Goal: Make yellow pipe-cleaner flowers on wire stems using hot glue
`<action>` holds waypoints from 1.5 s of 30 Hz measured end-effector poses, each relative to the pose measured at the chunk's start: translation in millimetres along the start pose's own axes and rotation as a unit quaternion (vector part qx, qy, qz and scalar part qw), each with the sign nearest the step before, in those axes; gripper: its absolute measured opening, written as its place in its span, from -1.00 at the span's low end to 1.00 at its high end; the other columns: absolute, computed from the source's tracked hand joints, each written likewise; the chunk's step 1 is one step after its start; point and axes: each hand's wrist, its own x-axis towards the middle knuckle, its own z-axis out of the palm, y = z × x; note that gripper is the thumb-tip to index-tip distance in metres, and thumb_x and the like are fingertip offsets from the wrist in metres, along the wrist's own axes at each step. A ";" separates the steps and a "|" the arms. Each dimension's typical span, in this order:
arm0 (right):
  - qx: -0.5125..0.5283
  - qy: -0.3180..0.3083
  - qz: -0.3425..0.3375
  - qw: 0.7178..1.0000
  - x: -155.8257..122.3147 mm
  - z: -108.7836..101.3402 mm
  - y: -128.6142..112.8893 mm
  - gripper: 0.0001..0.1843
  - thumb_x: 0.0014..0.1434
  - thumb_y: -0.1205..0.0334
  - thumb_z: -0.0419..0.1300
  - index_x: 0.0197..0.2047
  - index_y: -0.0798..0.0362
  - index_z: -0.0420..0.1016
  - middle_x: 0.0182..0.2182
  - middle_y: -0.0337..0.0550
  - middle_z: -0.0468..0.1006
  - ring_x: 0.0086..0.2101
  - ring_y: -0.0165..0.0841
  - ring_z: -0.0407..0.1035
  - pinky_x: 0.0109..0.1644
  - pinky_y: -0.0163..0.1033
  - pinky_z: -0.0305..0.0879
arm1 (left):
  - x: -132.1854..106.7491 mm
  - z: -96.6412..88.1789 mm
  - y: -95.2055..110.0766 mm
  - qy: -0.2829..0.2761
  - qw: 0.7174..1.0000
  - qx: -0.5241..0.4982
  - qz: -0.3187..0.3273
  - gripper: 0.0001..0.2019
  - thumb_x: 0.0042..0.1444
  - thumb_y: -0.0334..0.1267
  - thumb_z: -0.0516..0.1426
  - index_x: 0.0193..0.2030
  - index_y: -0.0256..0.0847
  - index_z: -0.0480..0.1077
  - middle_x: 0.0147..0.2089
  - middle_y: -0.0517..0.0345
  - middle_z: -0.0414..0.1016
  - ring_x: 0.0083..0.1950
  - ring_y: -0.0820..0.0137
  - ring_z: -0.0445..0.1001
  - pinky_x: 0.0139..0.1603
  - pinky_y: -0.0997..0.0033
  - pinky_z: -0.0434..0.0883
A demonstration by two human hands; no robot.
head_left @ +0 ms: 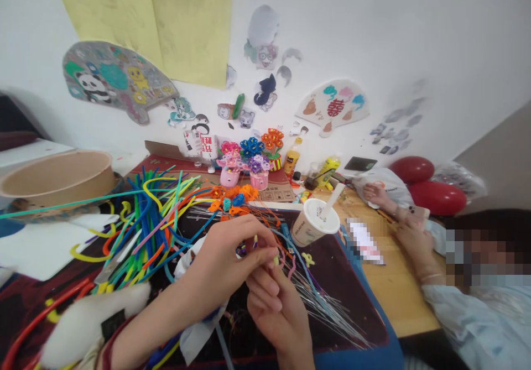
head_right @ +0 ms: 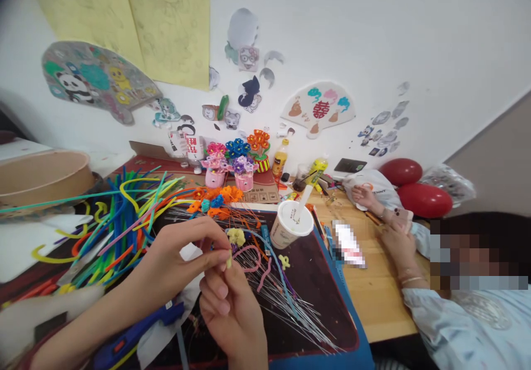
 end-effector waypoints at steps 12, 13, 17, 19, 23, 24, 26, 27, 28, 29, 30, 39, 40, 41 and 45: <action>-0.115 0.120 -0.102 0.981 -5.9 -11.3 -8.0 -0.67 0.05 0.12 0.45 -0.42 0.08 0.39 -0.63 -0.46 0.16 -0.67 -0.60 -0.18 -0.63 -0.57 -0.04 | 13.9 -32.9 -54.0 0.005 0.895 0.446 -0.019 -0.77 0.24 -0.36 0.05 -0.10 -0.18 0.53 0.07 -0.16 0.55 0.13 -0.02 0.45 0.08 -0.01 0.30; -0.156 0.149 -0.130 0.968 -7.0 -14.6 -11.0 -0.66 0.06 0.09 0.44 -0.44 0.09 0.40 -0.63 -0.44 0.21 -0.67 -0.61 -0.13 -0.63 -0.55 -0.04 | 11.7 -38.2 -56.5 0.001 0.881 0.472 -0.021 -0.72 0.25 -0.38 0.04 0.01 -0.15 0.49 0.18 -0.15 0.49 0.22 -0.04 0.39 0.14 -0.05 0.25; -0.307 0.257 -0.192 0.896 -13.4 -26.8 -22.6 -0.64 0.05 0.01 0.43 -0.45 0.10 0.44 -0.63 -0.34 0.37 -0.66 -0.59 0.10 -0.63 -0.49 -0.02 | -24.3 -48.9 -52.7 -0.014 0.830 0.550 -0.089 -0.56 0.34 -0.09 -0.03 -0.45 -0.20 0.51 -0.46 -0.10 0.61 -0.30 0.00 0.60 -0.20 0.05 0.40; -0.351 0.280 -0.202 0.870 -14.8 -31.1 -25.9 -0.64 0.02 0.00 0.44 -0.44 0.11 0.47 -0.62 -0.31 0.41 -0.65 -0.57 0.16 -0.63 -0.47 0.02 | -56.7 -45.4 -46.6 -0.010 0.809 0.571 -0.137 -0.54 0.32 -0.05 -0.04 -0.51 -0.17 0.47 -0.58 -0.04 0.54 -0.48 0.02 0.58 -0.50 0.22 0.35; -0.381 0.303 -0.191 0.852 -9.0 -37.2 -23.9 -0.59 -0.10 -0.03 0.49 -0.40 0.14 0.53 -0.60 -0.23 0.51 -0.64 -0.50 0.28 -0.59 -0.40 0.18 | -121.3 -22.3 -40.2 -0.070 0.834 0.518 -0.178 -0.71 0.23 -0.07 0.08 -0.24 -0.18 0.56 -0.29 -0.06 0.66 -0.32 0.08 0.64 -0.33 0.17 0.53; -0.382 0.305 -0.188 0.852 -6.9 -38.5 -22.0 -0.58 -0.13 -0.03 0.50 -0.39 0.14 0.54 -0.59 -0.22 0.53 -0.63 -0.48 0.31 -0.57 -0.37 0.23 | -133.0 -15.2 -40.9 -0.073 0.832 0.517 -0.186 -0.71 0.19 -0.06 0.12 -0.20 -0.20 0.57 -0.25 -0.08 0.66 -0.27 0.06 0.65 -0.30 0.13 0.55; -0.392 0.299 -0.185 0.850 -4.1 -40.4 -17.2 -0.59 -0.11 -0.03 0.49 -0.39 0.13 0.54 -0.56 -0.19 0.56 -0.60 -0.44 0.36 -0.52 -0.34 0.30 | -148.8 -2.3 -44.8 -0.062 0.822 0.532 -0.191 -0.66 0.20 -0.10 0.13 -0.03 -0.28 0.53 -0.15 -0.18 0.65 -0.14 -0.01 0.63 -0.18 0.04 0.55; -0.403 0.294 -0.186 0.846 -4.0 -40.9 -14.6 -0.60 -0.07 -0.03 0.47 -0.38 0.13 0.54 -0.55 -0.18 0.57 -0.59 -0.43 0.38 -0.51 -0.33 0.32 | -153.3 2.7 -47.5 -0.064 0.823 0.532 -0.188 -0.65 0.23 -0.12 0.10 0.02 -0.31 0.50 -0.15 -0.18 0.65 -0.14 0.00 0.63 -0.17 0.04 0.55; -0.419 0.289 -0.186 0.840 -4.9 -41.0 -11.9 -0.61 -0.01 -0.05 0.43 -0.36 0.12 0.53 -0.53 -0.17 0.58 -0.58 -0.41 0.41 -0.51 -0.32 0.32 | -156.1 6.6 -50.3 -0.062 0.824 0.532 -0.184 -0.63 0.27 -0.13 0.06 0.05 -0.32 0.48 -0.17 -0.18 0.64 -0.15 0.01 0.63 -0.16 0.03 0.55; -0.443 0.281 -0.183 0.831 -6.9 -40.7 -9.2 -0.63 0.05 -0.06 0.39 -0.34 0.11 0.52 -0.51 -0.15 0.59 -0.55 -0.37 0.44 -0.51 -0.31 0.32 | -157.6 9.5 -53.1 -0.058 0.827 0.529 -0.181 -0.62 0.30 -0.13 0.02 0.07 -0.33 0.46 -0.18 -0.17 0.63 -0.16 0.02 0.62 -0.17 0.04 0.54; -0.476 0.269 -0.173 0.819 -9.7 -40.1 -6.6 -0.65 0.11 -0.06 0.34 -0.33 0.09 0.51 -0.49 -0.14 0.61 -0.51 -0.34 0.47 -0.49 -0.30 0.32 | -158.2 11.4 -55.7 -0.049 0.832 0.524 -0.177 -0.61 0.32 -0.12 -0.02 0.06 -0.34 0.46 -0.20 -0.16 0.62 -0.18 0.03 0.62 -0.18 0.05 0.54; -0.754 0.103 -0.074 0.645 -28.8 -45.1 15.5 -0.88 0.30 0.23 0.18 -0.22 -0.08 0.57 -0.20 -0.13 0.63 -0.12 -0.17 0.41 -0.03 -0.10 0.24 | -164.2 12.6 -66.9 0.022 0.853 0.506 -0.125 -0.48 0.39 -0.09 -0.22 -0.10 -0.35 0.48 -0.34 -0.11 0.59 -0.32 0.11 0.63 -0.32 0.15 0.56; -0.767 0.105 -0.072 0.629 -28.4 -46.2 16.6 -0.88 0.29 0.25 0.19 -0.23 -0.09 0.57 -0.20 -0.12 0.62 -0.12 -0.15 0.38 -0.04 -0.09 0.22 | -165.4 11.5 -67.5 0.020 0.852 0.510 -0.120 -0.50 0.39 -0.09 -0.21 -0.09 -0.34 0.47 -0.34 -0.10 0.60 -0.32 0.11 0.63 -0.32 0.16 0.56; -0.779 0.107 -0.067 0.614 -27.9 -46.8 17.5 -0.88 0.29 0.26 0.19 -0.23 -0.09 0.57 -0.21 -0.11 0.61 -0.13 -0.14 0.36 -0.05 -0.08 0.20 | -166.4 9.9 -67.9 0.017 0.852 0.510 -0.117 -0.51 0.39 -0.08 -0.20 -0.07 -0.33 0.46 -0.31 -0.09 0.61 -0.31 0.12 0.64 -0.32 0.18 0.56; -0.811 0.111 -0.052 0.572 -26.6 -44.5 19.1 -0.86 0.30 0.24 0.18 -0.25 -0.10 0.58 -0.22 -0.08 0.58 -0.18 -0.13 0.31 -0.11 -0.08 0.12 | -166.6 0.8 -64.7 0.044 0.872 0.474 -0.112 -0.53 0.38 0.02 -0.18 -0.05 -0.23 0.42 -0.26 -0.03 0.65 -0.31 0.18 0.68 -0.38 0.31 0.57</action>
